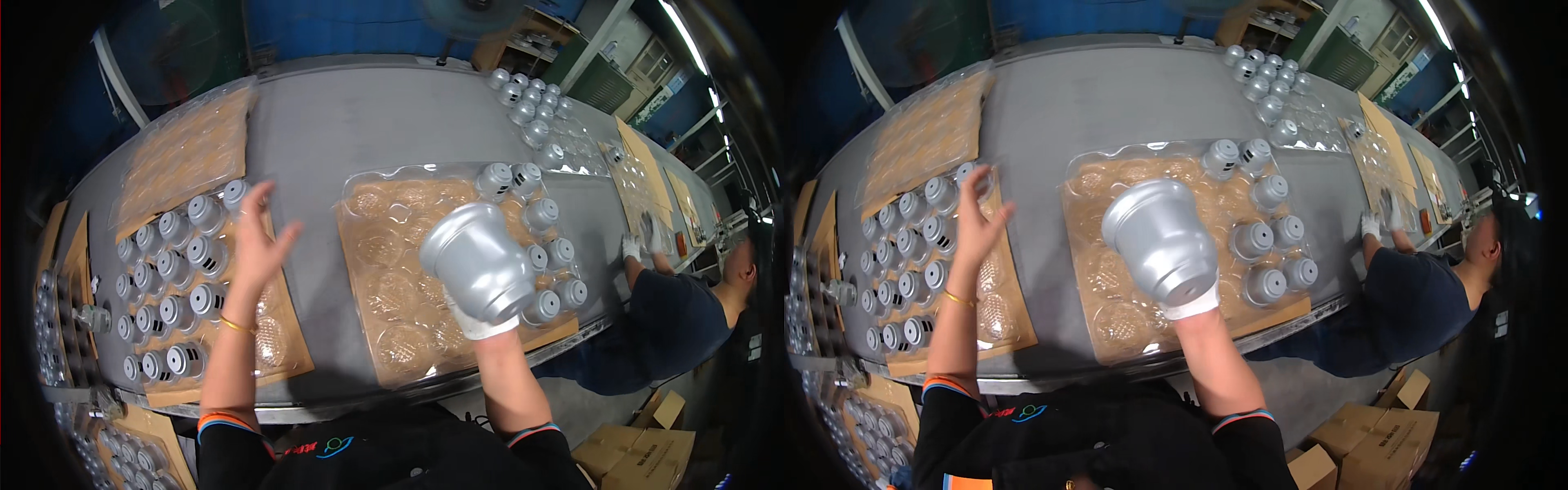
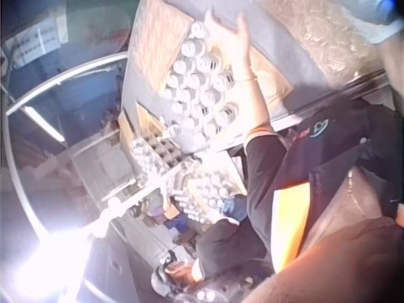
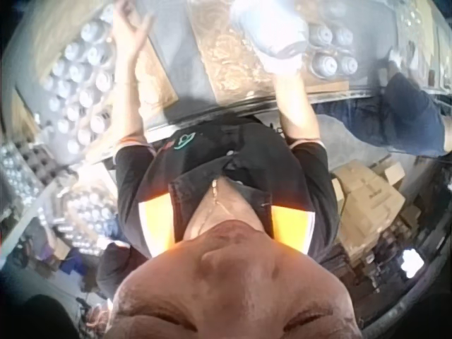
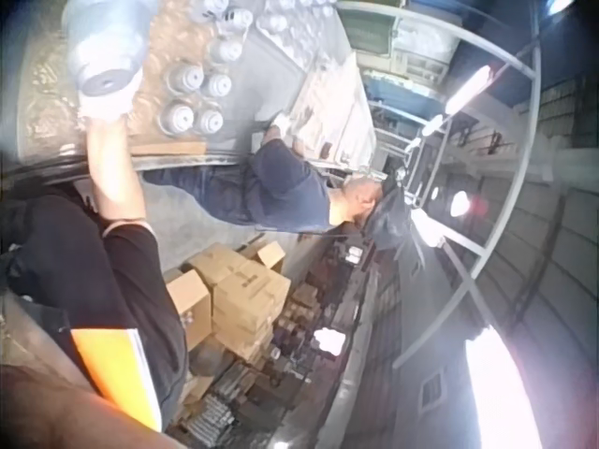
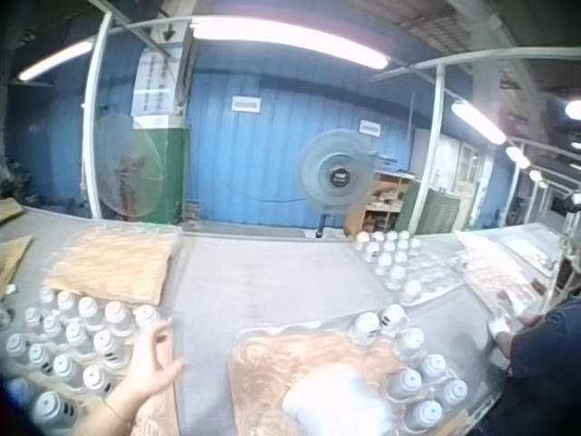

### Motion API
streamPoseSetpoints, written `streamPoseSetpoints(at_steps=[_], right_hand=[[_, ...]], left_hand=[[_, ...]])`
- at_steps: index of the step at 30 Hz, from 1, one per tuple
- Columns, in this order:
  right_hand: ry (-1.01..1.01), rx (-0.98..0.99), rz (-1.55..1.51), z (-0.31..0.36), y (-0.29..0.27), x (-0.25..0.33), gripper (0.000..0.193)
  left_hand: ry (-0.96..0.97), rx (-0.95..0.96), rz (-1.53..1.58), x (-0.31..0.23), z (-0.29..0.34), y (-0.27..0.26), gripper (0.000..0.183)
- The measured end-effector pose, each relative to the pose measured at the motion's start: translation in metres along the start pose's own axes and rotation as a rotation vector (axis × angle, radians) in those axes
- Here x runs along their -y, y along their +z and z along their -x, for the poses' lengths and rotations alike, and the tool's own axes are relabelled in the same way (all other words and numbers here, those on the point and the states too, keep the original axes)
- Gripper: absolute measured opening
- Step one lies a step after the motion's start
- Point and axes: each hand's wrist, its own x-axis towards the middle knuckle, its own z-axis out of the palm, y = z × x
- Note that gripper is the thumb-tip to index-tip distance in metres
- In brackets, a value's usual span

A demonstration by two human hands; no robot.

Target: The person sorts and arranges metal parts onto trays by hand, using cardboard dividers to separate them.

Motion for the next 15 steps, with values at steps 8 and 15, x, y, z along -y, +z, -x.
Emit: streamPoseSetpoints(at_steps=[8, 15], right_hand=[[0.104, 0.037, -0.164, -0.011, -0.011, 0.018, 0.02], [-0.059, -0.214, -0.111, -0.029, -0.018, 0.038, 0.013]], left_hand=[[-0.273, -0.019, -0.684, 0.13, -0.049, -0.013, 0.067], [-0.431, 0.172, -0.771, 0.157, -0.054, 0.007, 0.066]])
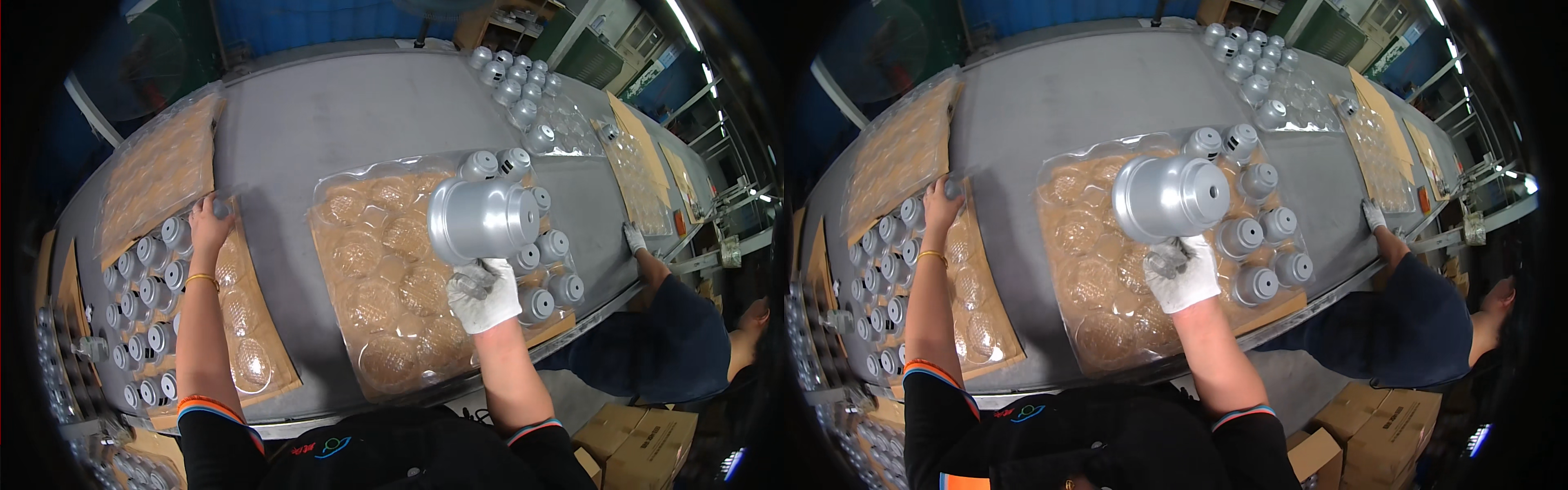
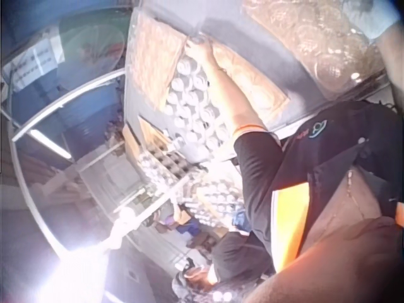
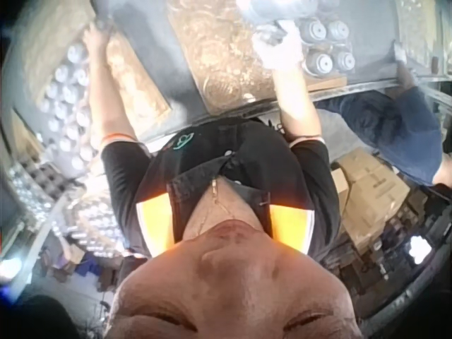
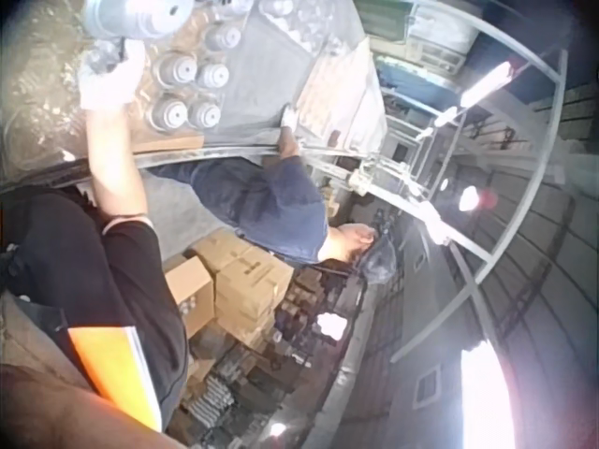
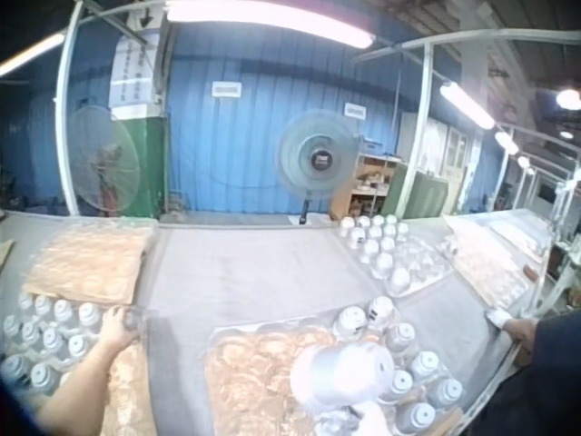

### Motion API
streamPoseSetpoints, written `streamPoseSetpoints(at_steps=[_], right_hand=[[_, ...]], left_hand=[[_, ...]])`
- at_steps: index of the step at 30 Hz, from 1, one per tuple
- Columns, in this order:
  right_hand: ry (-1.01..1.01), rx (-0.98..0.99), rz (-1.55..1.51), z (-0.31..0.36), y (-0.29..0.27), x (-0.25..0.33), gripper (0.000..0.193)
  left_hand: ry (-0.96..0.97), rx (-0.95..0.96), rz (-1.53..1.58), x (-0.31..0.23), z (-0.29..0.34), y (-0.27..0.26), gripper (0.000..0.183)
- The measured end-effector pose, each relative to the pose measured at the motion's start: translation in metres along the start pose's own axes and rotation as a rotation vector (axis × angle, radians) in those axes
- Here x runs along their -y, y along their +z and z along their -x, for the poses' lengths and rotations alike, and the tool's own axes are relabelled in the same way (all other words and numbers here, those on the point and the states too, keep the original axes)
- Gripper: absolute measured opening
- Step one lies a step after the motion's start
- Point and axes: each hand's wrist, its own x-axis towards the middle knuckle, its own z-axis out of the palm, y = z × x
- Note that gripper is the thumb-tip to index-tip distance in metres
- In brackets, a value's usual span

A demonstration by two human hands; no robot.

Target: The person sorts and arranges metal parts onto trays by hand, using cardboard dividers to separate them.

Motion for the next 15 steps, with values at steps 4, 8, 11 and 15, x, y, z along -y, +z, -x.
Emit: streamPoseSetpoints(at_steps=[4, 8, 11, 15], right_hand=[[-0.154, -0.218, 0.061, -0.017, 0.001, 0.006, 0.011], [-0.21, -0.256, 0.072, -0.042, -0.019, 0.016, 0.009], [-0.242, -0.3, 0.178, -0.054, -0.035, 0.023, 0.007], [-0.305, -0.258, 0.268, -0.06, -0.045, 0.025, 0.007]], left_hand=[[-0.031, -0.03, -0.079, 0.004, -0.013, 0.007, 0.064], [-0.119, -0.034, -0.003, 0.025, -0.026, 0.016, 0.066], [-0.137, -0.024, 0.043, 0.03, -0.027, 0.023, 0.068], [-0.104, -0.06, 0.053, 0.023, -0.024, 0.024, 0.067]])
